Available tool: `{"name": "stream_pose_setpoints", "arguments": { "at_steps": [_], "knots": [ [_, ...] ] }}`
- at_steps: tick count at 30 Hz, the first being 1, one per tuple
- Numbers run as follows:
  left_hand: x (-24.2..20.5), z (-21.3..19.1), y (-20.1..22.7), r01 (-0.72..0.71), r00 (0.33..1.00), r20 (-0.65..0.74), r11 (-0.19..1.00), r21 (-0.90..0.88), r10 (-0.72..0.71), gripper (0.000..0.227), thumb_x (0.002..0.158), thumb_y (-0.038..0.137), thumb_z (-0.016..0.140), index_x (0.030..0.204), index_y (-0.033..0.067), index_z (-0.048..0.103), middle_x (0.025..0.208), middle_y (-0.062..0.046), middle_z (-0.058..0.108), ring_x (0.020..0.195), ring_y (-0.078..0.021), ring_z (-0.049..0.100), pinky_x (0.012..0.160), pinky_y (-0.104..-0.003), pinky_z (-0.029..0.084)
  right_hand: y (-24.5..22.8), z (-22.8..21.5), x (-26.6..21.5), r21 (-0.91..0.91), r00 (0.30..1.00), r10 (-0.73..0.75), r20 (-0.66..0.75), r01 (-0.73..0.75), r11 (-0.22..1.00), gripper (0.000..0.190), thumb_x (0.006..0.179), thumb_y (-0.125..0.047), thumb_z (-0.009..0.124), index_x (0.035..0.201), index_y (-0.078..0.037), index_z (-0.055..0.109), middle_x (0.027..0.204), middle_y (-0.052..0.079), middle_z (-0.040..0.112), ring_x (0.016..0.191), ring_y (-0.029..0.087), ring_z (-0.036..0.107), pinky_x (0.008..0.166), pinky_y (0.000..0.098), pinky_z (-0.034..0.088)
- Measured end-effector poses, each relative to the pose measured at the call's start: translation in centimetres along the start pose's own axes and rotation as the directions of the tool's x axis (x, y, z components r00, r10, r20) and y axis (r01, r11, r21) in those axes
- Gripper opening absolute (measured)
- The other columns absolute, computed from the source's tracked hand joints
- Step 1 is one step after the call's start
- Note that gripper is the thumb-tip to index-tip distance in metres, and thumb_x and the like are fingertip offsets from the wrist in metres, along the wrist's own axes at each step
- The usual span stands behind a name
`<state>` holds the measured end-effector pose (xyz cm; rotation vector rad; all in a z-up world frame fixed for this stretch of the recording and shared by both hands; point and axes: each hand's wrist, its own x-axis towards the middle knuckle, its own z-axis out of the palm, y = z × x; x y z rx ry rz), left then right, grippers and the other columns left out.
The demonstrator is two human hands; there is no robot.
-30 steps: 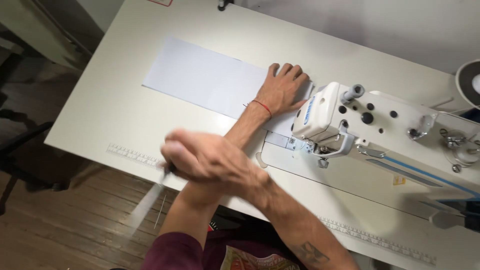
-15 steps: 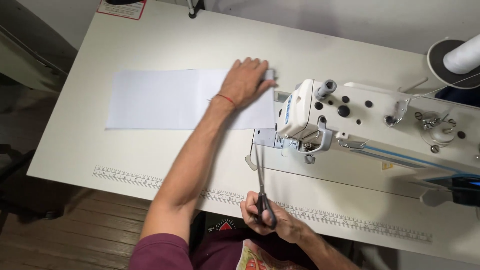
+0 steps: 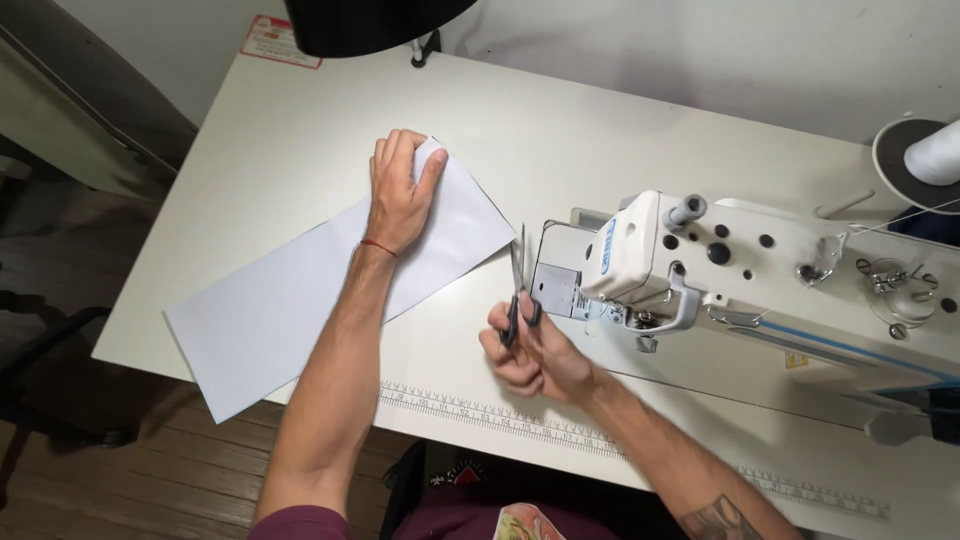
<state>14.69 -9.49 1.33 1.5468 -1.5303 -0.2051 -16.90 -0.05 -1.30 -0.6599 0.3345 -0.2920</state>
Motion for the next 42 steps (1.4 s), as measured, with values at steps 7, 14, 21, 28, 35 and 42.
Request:
{"name": "stream_pose_setpoints", "arguments": {
  "at_steps": [7, 14, 21, 28, 35, 42],
  "knots": [
    [0.3, 1.3, -2.4, -0.037, 0.996, -0.085, 0.978, -0.207, 0.019, 0.018, 0.117, 0.031, 0.078, 0.129, 0.0173, 0.077, 0.120, -0.005, 0.072, 0.122, -0.0303, 0.069, 0.114, -0.047, 0.055, -1.5, -0.3, 2.0, 0.043, 0.984, -0.071, -0.163, 0.079, 0.996, 0.041, 0.130, -0.062, 0.031, 0.115, -0.024, 0.036, 0.086, -0.005, 0.023, 0.053, 0.003, 0.014, 0.035, 0.0184, 0.016],
    [0.7, 0.6, -2.4, 0.062, 0.978, -0.160, 0.922, -0.383, -0.132, 0.016, 0.115, 0.027, 0.081, 0.126, 0.0163, 0.086, 0.116, -0.011, 0.080, 0.114, -0.0298, 0.078, 0.105, -0.044, 0.065, 0.1, -1.2, 2.8, 0.022, 0.986, -0.150, 0.067, 0.149, 0.989, 0.045, 0.127, -0.067, 0.028, 0.115, -0.024, 0.034, 0.086, -0.003, 0.029, 0.054, 0.005, 0.030, 0.042, 0.0204, 0.027],
    [1.0, 0.6, -1.8, 0.121, 0.962, -0.148, 0.846, -0.519, -0.228, 0.017, 0.117, 0.031, 0.077, 0.125, 0.0209, 0.089, 0.106, -0.003, 0.088, 0.102, -0.0124, 0.082, 0.099, -0.033, 0.069, -2.1, 4.6, 9.6, -0.019, 0.982, -0.111, 0.150, 0.115, 0.993, 0.058, 0.118, -0.081, 0.027, 0.112, -0.024, 0.036, 0.084, -0.003, 0.028, 0.056, 0.010, 0.032, 0.044, 0.0269, 0.033],
    [0.1, -2.7, 2.1, 0.210, 0.966, 0.010, 0.757, -0.618, -0.260, 0.030, 0.114, 0.034, 0.066, 0.139, 0.0211, 0.075, 0.113, -0.010, 0.090, 0.117, -0.0272, 0.084, 0.113, -0.044, 0.063, -1.2, 5.5, 13.3, -0.094, 0.979, -0.204, 0.028, 0.206, 0.974, 0.050, 0.122, -0.073, 0.024, 0.110, -0.025, 0.034, 0.083, -0.005, 0.028, 0.060, 0.009, 0.034, 0.051, 0.0245, 0.032],
    [0.4, -2.1, 0.4, 0.149, 0.982, -0.033, 0.875, -0.461, -0.185, 0.020, 0.106, 0.036, 0.090, 0.110, 0.0165, 0.093, 0.101, -0.011, 0.088, 0.101, -0.0260, 0.084, 0.099, -0.039, 0.065, -0.2, 5.4, 12.8, -0.111, 0.977, -0.207, -0.046, 0.201, 0.973, 0.050, 0.121, -0.072, 0.023, 0.109, -0.025, 0.035, 0.083, -0.004, 0.028, 0.062, 0.012, 0.035, 0.052, 0.0284, 0.033],
    [1.2, 1.1, -3.2, 0.154, 0.935, -0.134, 0.717, -0.680, -0.328, 0.021, 0.115, 0.033, 0.082, 0.115, 0.0153, 0.093, 0.100, -0.004, 0.090, 0.095, -0.0069, 0.078, 0.093, -0.028, 0.069, -0.5, 5.6, 12.7, -0.090, 0.983, -0.166, -0.079, 0.159, 0.983, 0.049, 0.121, -0.072, 0.024, 0.110, -0.026, 0.036, 0.082, -0.004, 0.029, 0.065, 0.013, 0.037, 0.053, 0.0285, 0.036]
  ]
}}
